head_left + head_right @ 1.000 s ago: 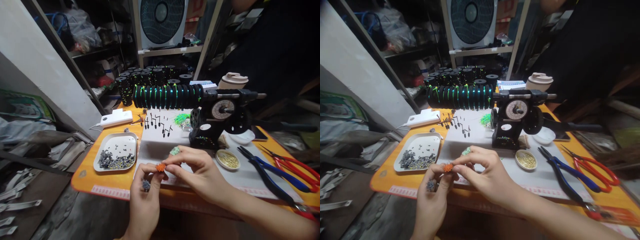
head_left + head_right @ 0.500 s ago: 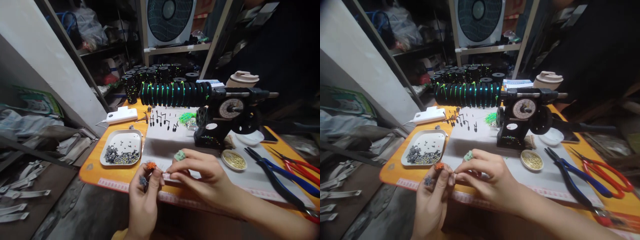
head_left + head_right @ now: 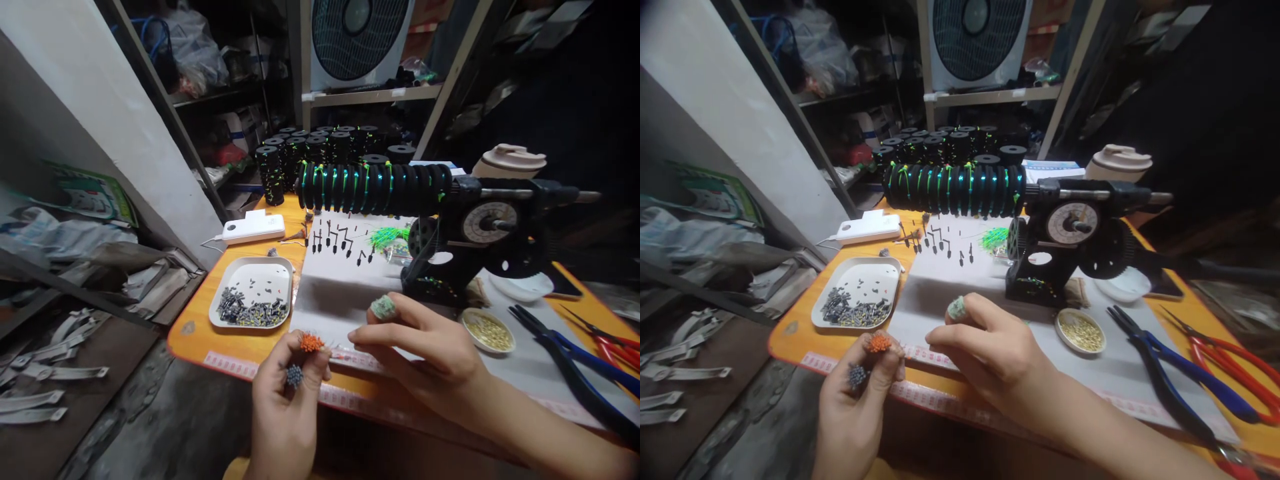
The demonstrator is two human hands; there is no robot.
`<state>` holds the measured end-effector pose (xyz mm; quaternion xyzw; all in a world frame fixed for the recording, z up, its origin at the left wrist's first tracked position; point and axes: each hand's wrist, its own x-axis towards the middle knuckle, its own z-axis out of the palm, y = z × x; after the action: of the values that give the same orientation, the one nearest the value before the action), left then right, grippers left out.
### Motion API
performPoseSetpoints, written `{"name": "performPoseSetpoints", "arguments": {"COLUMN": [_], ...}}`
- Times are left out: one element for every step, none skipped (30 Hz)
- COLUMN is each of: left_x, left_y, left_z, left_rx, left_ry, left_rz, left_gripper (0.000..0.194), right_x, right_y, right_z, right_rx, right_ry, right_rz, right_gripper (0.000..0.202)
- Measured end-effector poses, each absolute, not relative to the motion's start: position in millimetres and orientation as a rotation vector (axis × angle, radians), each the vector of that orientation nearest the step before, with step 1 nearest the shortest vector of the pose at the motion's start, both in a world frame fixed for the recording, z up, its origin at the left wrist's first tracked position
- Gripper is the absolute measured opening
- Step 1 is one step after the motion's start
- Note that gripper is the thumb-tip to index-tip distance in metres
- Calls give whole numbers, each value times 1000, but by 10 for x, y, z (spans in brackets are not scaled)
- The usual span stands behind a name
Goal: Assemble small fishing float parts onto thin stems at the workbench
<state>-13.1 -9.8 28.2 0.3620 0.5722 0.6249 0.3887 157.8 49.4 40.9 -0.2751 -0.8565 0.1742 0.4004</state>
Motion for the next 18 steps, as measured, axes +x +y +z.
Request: {"name": "performPoseSetpoints", "arguments": {"left_x": [-135,-141,-147,-153,-158,-160,-160,-157,-153,-147,-141,-134,-127,-120,-112,-104,-96,-89], "left_y": [-97,-94,-90,-86,-82,-80,-79,-78,-78,-78,-78,-78,-76,-73,-69,-64,-60,-56], "left_z": [281,276,271,265,259,254,250,247,243,239,233,227,218,208,197,184,170,157], "left_rx": [926,932,938,940,941,940,937,932,928,927,933,951,983,1029,1084,1142,1201,1258], "left_ry": [1450,1443,1436,1431,1428,1425,1421,1416,1414,1415,1416,1413,1405,1389,1368,1345,1325,1310], "left_rz": [1580,1573,1568,1564,1559,1554,1549,1544,1542,1542,1544,1547,1555,1565,1579,1597,1618,1645], "left_gripper": [34,34,33,33,33,33,33,32,32,31,29,26,23,20,17,16,15,14], "right_x": [1581,1584,1587,1588,1589,1587,1584,1580,1573,1565,1557,1547,1536,1526,1516,1506,1497,1489], "right_y": [493,492,491,489,487,485,483,481,479,477,474,469,463,454,444,432,419,408], "right_z": [406,402,400,398,399,404,413,426,442,460,478,494,506,514,519,521,523,524], "right_rx": [-700,-705,-710,-716,-718,-714,-707,-698,-688,-676,-664,-655,-646,-642,-644,-651,-667,-687], "right_ry": [-2174,-2178,-2182,-2186,-2189,-2187,-2185,-2179,-2174,-2167,-2160,-2153,-2148,-2143,-2139,-2132,-2125,-2120], "right_rz": [424,412,401,393,387,382,386,398,421,451,479,502,517,523,527,533,546,564], "right_gripper": [24,25,25,25,26,26,26,26,24,22,20,18,18,17,17,17,16,15]}}
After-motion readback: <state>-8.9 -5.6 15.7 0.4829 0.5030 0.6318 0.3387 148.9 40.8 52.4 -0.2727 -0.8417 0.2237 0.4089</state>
